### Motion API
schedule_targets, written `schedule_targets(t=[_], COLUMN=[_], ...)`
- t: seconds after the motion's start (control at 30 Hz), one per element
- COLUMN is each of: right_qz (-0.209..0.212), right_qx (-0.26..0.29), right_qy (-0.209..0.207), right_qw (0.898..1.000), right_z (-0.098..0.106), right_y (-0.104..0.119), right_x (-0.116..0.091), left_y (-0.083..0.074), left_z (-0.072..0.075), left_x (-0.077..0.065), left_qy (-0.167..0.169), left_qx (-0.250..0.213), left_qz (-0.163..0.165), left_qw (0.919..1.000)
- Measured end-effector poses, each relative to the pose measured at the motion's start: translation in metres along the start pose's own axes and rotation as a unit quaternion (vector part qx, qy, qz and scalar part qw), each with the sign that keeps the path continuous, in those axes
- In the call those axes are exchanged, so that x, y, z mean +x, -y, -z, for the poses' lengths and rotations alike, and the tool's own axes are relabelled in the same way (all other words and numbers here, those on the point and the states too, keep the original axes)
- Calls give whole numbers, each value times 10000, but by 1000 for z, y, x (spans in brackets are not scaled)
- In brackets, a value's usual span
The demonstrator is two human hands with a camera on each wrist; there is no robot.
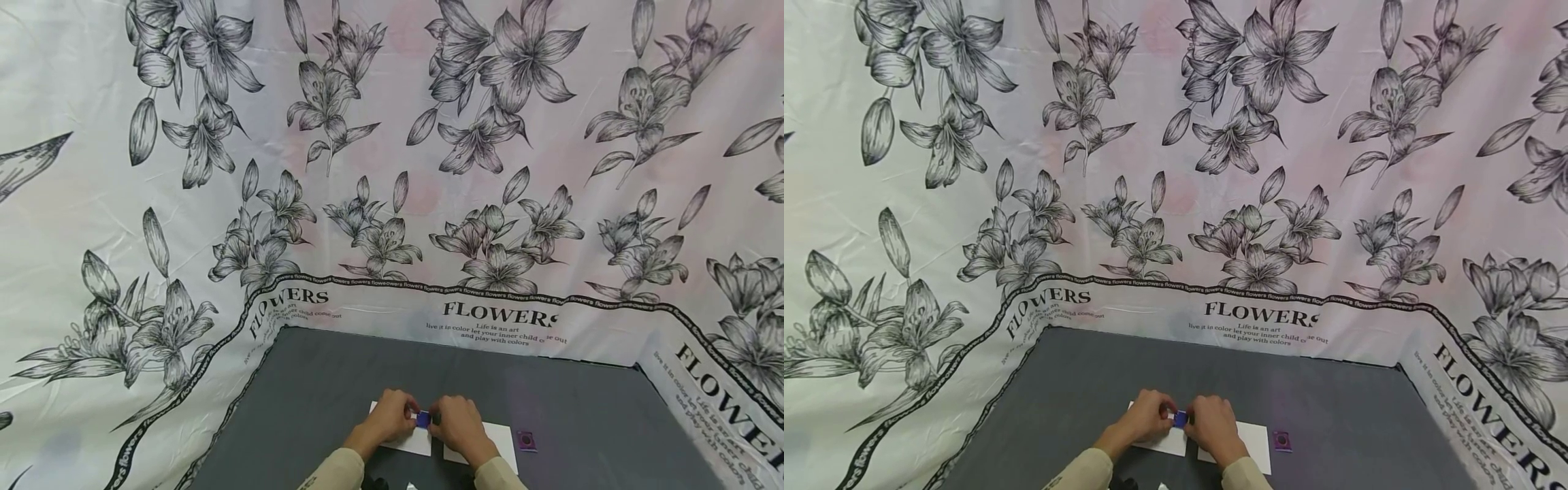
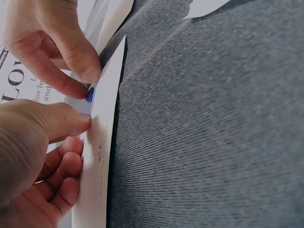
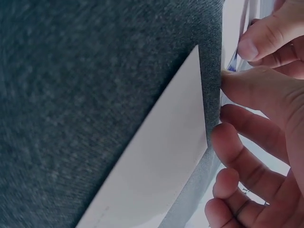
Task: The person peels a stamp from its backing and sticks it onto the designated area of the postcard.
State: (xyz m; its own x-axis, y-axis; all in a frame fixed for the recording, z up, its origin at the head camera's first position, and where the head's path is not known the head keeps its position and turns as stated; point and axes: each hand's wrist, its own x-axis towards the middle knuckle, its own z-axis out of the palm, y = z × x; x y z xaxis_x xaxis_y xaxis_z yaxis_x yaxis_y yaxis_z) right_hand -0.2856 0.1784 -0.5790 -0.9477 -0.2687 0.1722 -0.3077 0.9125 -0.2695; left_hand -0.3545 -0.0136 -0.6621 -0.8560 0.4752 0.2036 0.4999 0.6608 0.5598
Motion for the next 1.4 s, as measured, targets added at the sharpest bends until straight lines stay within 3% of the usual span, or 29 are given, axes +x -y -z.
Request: schedule_targets(t=[0.17, 0.37, 0.5, 0.67, 0.77, 1.0, 1.4], right_qz=[8, -24, -139, -195, -187, -428, -843], right_qx=[177, 544, 576, 679, 716, 692, 830], right_qy=[-22, 0, 8, -90, -128, -115, -160], right_qw=[9998, 9985, 9982, 9975, 9972, 9966, 9928], right_z=[0, 4, 9, 18, 25, 36, 63], right_y=[-1, -2, -2, -3, -5, -19, -39], right_x=[0, -3, -4, -6, -8, -12, -17], left_y=[-1, 8, -11, -54, -66, -78, -97], left_z=[-1, -3, 18, 62, 73, 79, 75], left_x=[-3, -4, -13, -26, -28, -26, -25], left_qy=[-38, -314, -500, -271, -154, -90, 384], left_qx=[7, 204, 301, 217, 301, 465, 637], left_qz=[-56, -542, -708, -336, -128, -204, -825], left_qw=[10000, 9978, 9958, 9988, 9993, 9987, 9938])
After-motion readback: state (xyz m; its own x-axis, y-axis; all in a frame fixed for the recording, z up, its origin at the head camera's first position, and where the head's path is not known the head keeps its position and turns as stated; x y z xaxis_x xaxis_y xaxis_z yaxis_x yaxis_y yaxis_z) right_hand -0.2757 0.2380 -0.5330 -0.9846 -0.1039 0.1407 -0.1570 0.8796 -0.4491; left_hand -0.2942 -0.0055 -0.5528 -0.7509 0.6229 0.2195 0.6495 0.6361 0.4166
